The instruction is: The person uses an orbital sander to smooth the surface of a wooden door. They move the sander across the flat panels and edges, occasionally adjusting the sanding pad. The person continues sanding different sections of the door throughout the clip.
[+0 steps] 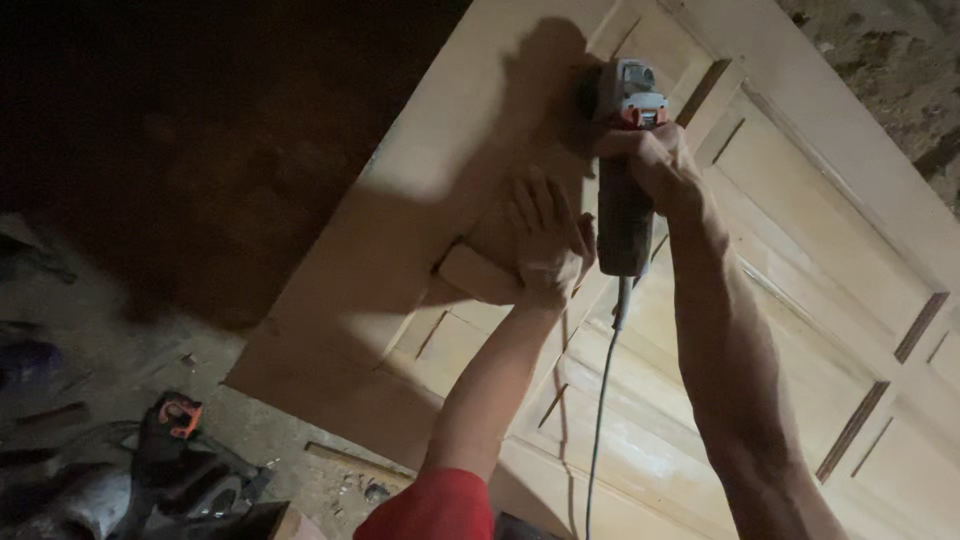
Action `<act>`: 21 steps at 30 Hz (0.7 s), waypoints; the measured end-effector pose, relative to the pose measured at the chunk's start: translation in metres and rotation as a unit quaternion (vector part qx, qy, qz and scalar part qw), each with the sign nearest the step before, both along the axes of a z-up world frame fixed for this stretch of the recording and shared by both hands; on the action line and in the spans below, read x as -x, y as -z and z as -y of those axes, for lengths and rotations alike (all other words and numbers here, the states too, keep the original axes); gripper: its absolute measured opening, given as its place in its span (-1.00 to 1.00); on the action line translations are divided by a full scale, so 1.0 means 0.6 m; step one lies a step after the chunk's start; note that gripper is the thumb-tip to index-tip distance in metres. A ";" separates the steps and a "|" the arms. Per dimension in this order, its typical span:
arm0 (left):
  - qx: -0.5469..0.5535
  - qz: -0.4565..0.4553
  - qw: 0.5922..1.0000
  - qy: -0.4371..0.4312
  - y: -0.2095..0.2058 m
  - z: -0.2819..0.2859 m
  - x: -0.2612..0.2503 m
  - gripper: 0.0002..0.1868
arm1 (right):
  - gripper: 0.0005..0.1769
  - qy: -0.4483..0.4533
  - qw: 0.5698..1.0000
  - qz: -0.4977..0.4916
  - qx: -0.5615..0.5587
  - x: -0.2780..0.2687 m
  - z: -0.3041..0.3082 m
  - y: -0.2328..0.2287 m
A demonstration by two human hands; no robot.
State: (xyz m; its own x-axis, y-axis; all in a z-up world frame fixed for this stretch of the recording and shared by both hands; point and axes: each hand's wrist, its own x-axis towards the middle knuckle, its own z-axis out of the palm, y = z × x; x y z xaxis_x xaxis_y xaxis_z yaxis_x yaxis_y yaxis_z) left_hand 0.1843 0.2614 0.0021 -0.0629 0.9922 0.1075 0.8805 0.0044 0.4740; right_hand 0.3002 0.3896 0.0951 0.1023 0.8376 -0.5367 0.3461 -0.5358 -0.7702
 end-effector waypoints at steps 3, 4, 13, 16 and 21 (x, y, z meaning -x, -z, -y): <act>0.025 -0.017 1.000 0.002 -0.001 -0.004 0.003 -0.20 | -0.71 0.004 1.000 0.023 0.011 0.009 -0.008 0.000; 0.019 -0.017 1.000 0.000 -0.003 -0.004 0.003 -0.20 | -0.69 0.015 0.998 0.048 0.033 0.012 -0.011 -0.002; 0.008 -0.031 0.999 0.003 -0.003 -0.005 0.007 -0.23 | -0.64 -0.007 1.000 0.026 0.008 0.065 -0.021 -0.032; 0.002 -0.040 0.999 0.003 -0.004 -0.004 0.006 -0.24 | -0.66 -0.034 0.999 -0.009 -0.027 0.065 -0.018 -0.039; -0.012 -0.079 0.997 -0.007 -0.007 -0.005 0.008 -0.27 | -0.76 -0.026 1.000 -0.001 -0.003 0.059 -0.022 -0.037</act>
State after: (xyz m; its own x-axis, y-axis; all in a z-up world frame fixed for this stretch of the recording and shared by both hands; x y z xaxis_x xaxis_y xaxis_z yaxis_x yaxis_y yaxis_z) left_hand 0.1796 0.2643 0.0061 -0.0574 0.9884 0.1407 0.9440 0.0079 0.3298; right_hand 0.2647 0.4028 0.1171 0.0573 0.8450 -0.5317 0.3726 -0.5122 -0.7738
